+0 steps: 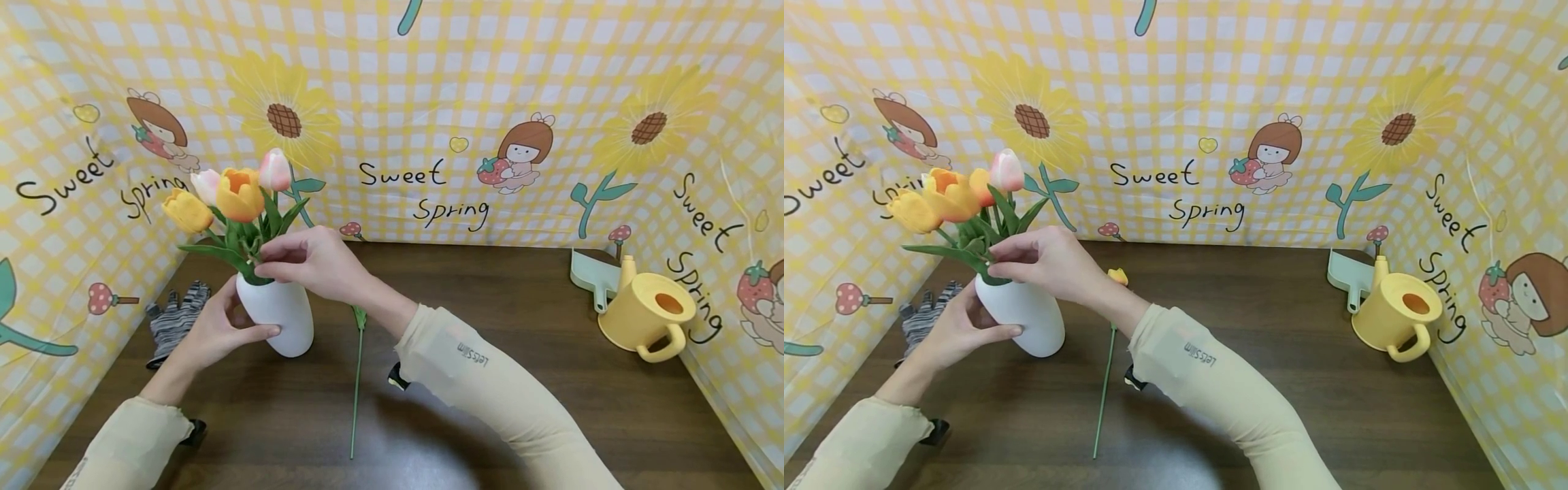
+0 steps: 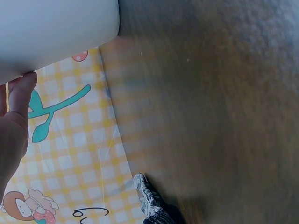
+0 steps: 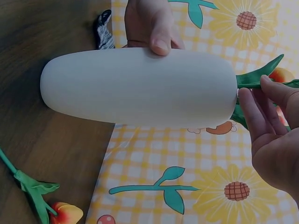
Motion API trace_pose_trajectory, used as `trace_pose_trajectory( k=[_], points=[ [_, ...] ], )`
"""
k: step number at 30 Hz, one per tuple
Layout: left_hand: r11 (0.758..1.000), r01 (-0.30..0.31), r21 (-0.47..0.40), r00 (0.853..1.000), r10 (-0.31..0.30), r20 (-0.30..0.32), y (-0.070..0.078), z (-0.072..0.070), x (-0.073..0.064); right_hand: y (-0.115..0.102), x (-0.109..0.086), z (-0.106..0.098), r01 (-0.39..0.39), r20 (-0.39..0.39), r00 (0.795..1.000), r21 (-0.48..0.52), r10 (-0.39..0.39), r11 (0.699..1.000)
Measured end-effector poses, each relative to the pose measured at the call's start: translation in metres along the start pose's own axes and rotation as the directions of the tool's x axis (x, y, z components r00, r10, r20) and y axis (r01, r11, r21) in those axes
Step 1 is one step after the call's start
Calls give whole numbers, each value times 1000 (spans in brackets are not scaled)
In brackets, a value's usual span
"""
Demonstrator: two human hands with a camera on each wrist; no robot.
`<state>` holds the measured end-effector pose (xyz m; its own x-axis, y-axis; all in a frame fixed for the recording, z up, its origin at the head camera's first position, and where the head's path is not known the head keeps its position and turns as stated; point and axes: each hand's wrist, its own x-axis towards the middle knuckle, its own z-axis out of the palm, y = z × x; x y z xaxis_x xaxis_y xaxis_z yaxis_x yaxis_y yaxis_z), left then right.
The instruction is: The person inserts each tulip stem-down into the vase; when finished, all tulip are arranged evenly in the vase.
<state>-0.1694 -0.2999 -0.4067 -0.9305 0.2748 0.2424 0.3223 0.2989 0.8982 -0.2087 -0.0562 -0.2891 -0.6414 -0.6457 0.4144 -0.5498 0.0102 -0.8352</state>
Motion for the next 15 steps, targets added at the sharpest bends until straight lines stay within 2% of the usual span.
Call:
trace_pose_trajectory(
  k=[4, 7, 11, 15],
  points=[
    [1000, 20, 4, 1000, -20, -6, 2, 0, 0, -1, 1, 3, 32, 33, 999, -99, -29, 995],
    [999, 41, 18, 999, -41, -12, 4, 0, -1, -3, 2, 5, 27, 67, 998, -168, -15, 985],
    [999, 48, 24, 999, -48, -12, 5, 0, -2, -5, 3, 9, -5, 90, 996, -192, 23, 981],
    [999, 41, 24, 999, -41, -11, 5, 0, -2, -8, 4, 11, -29, 91, 995, -155, 43, 988]
  ],
)
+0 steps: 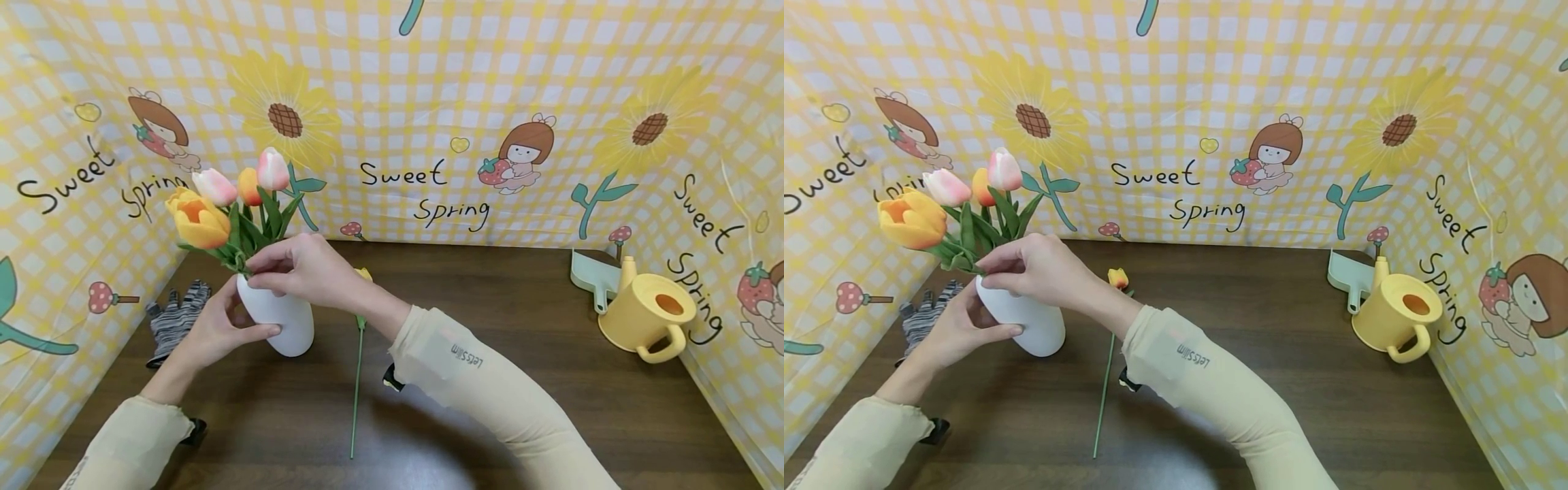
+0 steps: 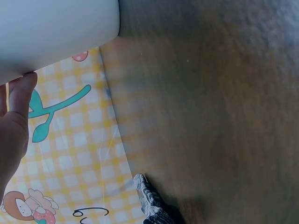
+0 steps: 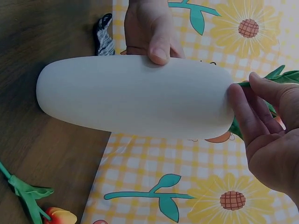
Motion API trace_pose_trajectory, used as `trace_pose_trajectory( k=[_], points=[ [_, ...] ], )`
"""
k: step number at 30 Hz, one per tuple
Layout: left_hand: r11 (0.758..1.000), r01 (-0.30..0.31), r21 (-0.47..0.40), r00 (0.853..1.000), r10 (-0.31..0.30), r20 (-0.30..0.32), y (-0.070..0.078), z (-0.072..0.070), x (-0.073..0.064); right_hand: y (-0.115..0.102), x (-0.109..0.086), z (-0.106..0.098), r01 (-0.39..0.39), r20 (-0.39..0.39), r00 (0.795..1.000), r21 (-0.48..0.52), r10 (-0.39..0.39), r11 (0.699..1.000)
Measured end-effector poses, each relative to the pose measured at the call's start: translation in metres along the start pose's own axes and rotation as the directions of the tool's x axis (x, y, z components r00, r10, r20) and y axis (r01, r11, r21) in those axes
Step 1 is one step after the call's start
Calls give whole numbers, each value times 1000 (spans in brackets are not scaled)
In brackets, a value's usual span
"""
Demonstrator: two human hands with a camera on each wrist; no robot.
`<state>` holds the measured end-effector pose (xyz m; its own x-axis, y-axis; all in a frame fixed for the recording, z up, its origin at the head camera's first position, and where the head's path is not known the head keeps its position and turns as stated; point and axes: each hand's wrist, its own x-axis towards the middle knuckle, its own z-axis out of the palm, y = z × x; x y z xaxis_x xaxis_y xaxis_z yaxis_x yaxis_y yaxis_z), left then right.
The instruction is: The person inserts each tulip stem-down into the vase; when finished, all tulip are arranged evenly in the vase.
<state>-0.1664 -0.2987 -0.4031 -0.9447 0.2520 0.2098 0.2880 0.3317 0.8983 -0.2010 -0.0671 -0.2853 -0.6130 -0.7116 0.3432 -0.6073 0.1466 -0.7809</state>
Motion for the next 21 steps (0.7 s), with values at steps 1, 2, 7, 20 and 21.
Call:
trace_pose_trajectory(
  k=[1, 2, 7, 20, 21],
  points=[
    [1000, 0, -1, 1000, 0, -1, 0, 0, 0, 0, 0, 1, -7, 0, 1000, 20, 7, 1000],
    [1000, 0, -1, 1000, 0, -3, 0, 0, 0, 0, 0, 1, -15, -1, 1000, 44, 15, 999],
    [1000, 1, -2, 1000, -1, -6, 0, 0, 0, 1, 1, 6, -60, -27, 998, 118, 63, 991],
    [996, -91, -19, 996, 91, 24, -9, -2, 1, 3, 4, 12, -65, -32, 998, -81, 62, 995],
    [996, -91, -19, 996, 91, 24, -9, -2, 0, 3, 4, 12, -62, -32, 998, -95, 59, 994]
  ],
)
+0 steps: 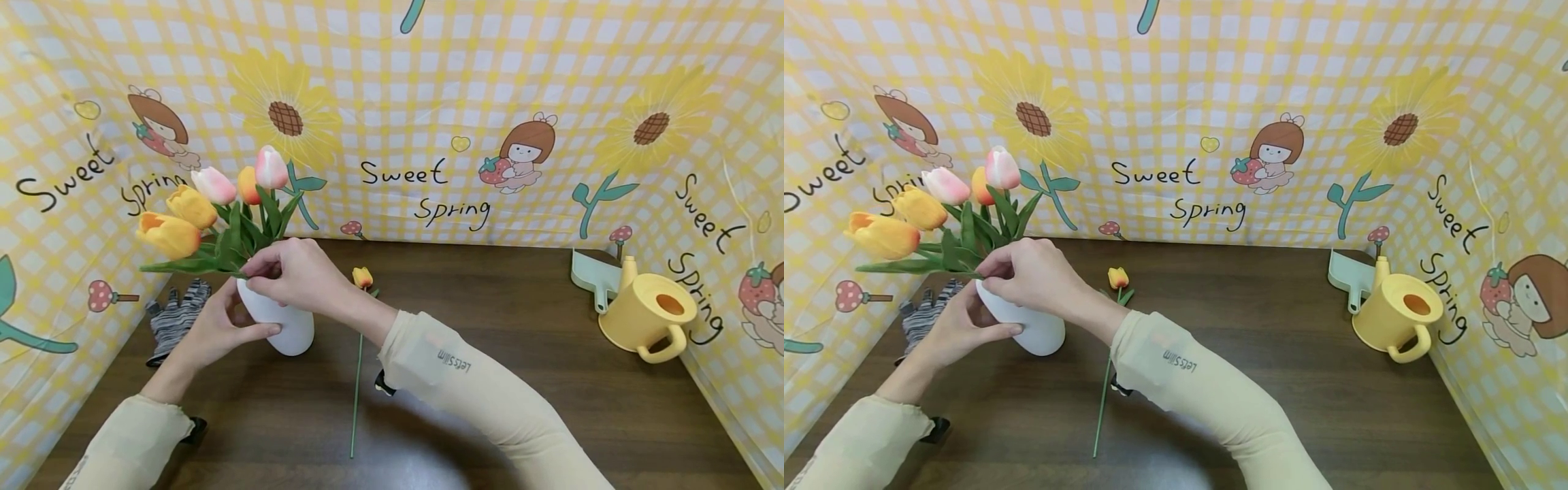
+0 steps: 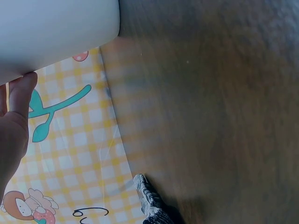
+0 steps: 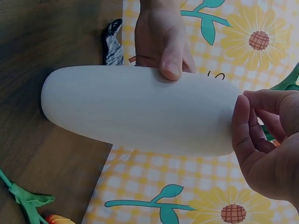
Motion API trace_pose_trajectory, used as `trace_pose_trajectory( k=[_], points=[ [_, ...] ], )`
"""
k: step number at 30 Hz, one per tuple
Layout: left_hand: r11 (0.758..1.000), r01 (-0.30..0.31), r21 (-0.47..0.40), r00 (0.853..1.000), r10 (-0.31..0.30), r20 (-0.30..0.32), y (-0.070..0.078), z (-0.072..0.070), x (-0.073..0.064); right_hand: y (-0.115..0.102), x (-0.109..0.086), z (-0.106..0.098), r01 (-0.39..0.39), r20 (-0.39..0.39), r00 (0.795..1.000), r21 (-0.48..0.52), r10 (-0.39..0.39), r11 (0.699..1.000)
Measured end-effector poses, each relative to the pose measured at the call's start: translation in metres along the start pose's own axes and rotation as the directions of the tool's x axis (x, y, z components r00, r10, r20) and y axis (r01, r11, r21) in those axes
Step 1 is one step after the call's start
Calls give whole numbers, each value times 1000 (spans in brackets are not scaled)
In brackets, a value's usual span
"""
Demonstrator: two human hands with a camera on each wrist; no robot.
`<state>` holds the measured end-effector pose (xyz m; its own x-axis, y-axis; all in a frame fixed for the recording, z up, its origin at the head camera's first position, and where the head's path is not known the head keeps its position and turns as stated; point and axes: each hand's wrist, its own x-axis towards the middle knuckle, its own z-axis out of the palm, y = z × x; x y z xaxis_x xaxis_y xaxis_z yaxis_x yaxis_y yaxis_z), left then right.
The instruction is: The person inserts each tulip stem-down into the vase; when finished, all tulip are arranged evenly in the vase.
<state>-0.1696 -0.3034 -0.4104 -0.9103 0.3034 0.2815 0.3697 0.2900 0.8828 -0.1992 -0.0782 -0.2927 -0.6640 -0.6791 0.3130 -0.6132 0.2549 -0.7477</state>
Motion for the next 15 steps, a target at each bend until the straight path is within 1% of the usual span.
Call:
trace_pose_trajectory(
  k=[5, 8, 12, 15],
  points=[
    [1000, -10, 0, 1000, 10, 0, -1, 1, -1, -3, 2, 0, -5, 6, 1000, -70, 5, 998],
    [1000, -22, -1, 1000, 22, -1, -1, 2, 0, -4, 1, -1, -14, 10, 1000, -76, 15, 997],
    [1000, -26, -4, 1000, 26, -7, 0, 2, 1, -3, -1, -3, -36, 3, 999, 2, 36, 999],
    [1000, 1, -3, 1000, -1, -13, 3, 2, 1, -2, -5, -6, -44, -18, 999, 89, 46, 995]
  ],
)
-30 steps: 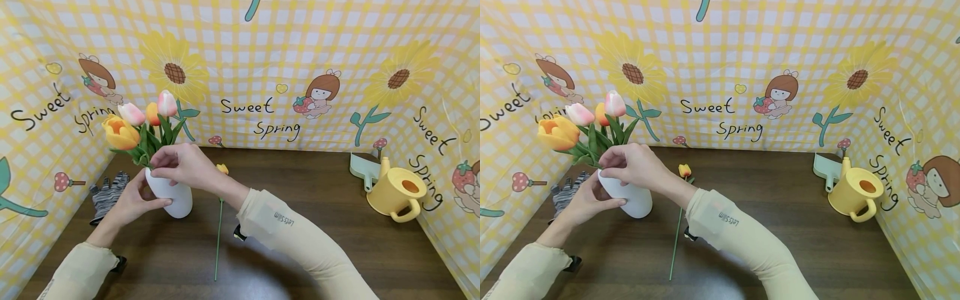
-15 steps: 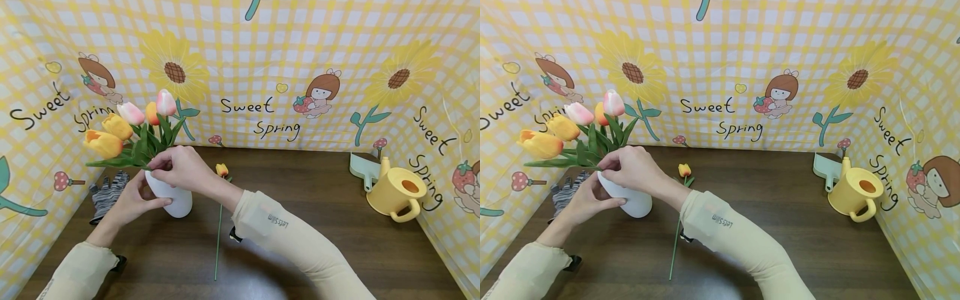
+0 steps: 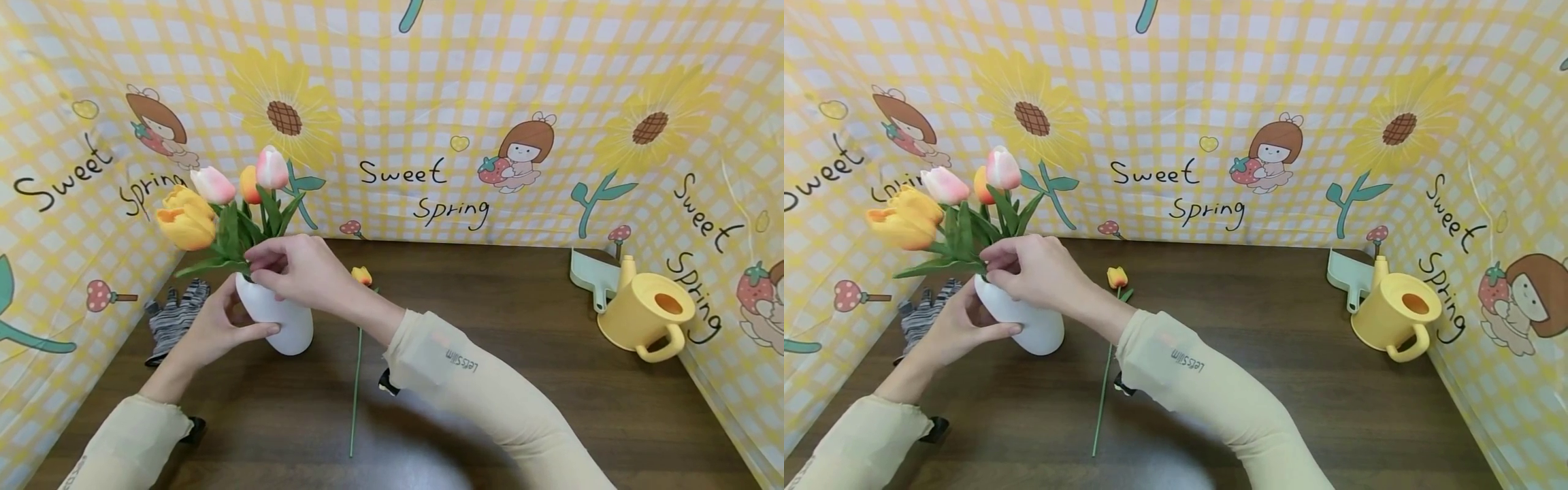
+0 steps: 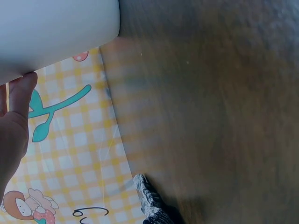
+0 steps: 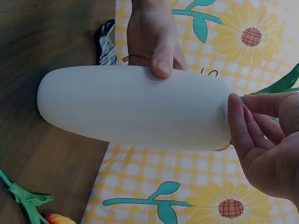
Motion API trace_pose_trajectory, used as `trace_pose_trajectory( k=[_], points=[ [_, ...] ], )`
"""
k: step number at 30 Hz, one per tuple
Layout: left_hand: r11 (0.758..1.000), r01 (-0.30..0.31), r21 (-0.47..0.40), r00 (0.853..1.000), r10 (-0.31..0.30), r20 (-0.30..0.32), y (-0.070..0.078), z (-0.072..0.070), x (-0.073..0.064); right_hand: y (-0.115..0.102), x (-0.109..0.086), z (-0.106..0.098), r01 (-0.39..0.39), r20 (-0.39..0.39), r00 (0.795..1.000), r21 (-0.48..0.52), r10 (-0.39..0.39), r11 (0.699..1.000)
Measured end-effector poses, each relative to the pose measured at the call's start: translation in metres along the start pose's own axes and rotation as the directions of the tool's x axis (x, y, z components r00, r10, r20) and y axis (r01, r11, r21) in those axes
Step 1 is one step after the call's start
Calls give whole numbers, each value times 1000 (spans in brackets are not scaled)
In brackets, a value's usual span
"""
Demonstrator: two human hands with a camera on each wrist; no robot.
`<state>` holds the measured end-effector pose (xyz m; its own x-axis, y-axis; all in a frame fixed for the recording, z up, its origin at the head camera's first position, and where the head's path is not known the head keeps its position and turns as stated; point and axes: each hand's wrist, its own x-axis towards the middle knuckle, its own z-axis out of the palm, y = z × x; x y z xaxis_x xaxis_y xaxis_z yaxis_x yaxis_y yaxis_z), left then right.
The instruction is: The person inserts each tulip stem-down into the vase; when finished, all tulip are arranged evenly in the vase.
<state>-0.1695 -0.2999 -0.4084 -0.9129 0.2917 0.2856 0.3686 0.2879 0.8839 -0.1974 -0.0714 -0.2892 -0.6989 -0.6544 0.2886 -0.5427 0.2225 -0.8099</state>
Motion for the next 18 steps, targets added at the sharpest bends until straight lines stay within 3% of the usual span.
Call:
trace_pose_trajectory(
  k=[7, 12, 18],
  points=[
    [997, 72, 27, 997, -71, -26, 4, 0, 0, 2, -13, -15, 36, -47, 998, 179, -28, 983],
    [995, 83, 64, 996, -81, -40, 3, 0, 0, 4, -25, -32, -7, -53, 998, 342, 26, 940],
    [994, 91, 68, 995, -87, -51, 3, 0, 0, 16, -43, -49, -82, -71, 990, 440, 125, 894]
  ],
)
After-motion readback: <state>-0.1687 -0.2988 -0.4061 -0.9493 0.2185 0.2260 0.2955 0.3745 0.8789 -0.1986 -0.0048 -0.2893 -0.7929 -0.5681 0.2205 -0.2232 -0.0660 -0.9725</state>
